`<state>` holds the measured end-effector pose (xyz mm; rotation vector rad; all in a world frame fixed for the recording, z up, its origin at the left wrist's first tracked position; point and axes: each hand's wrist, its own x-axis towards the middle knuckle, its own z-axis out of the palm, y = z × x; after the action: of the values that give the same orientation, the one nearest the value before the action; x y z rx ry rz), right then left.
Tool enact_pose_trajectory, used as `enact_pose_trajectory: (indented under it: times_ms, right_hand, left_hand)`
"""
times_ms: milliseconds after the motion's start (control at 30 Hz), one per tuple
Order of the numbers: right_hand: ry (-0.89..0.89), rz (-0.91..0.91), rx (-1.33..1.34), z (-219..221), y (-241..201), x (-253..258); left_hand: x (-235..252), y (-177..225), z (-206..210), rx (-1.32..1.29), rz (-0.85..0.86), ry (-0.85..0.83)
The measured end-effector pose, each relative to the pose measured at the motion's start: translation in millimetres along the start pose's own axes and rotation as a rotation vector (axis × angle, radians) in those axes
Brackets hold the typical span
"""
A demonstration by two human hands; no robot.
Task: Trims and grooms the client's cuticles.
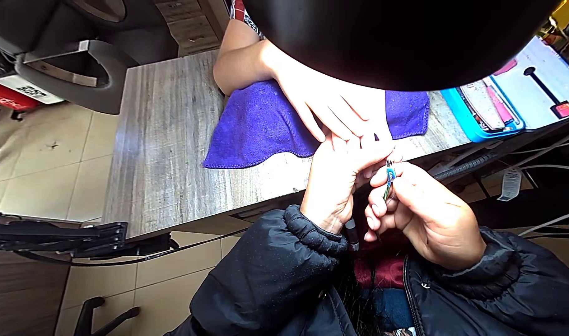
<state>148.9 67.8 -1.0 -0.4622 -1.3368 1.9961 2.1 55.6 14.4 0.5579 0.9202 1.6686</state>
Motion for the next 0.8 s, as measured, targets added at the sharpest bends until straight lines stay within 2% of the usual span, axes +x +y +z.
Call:
enact_pose_trajectory:
  times_ms: [800]
  right_hand:
    - [0.026,-0.055,-0.029,5.9,7.9,-5.5]
  left_hand:
    - [-0.4,-0.1,0.1,-0.008,-0.007,0.001]
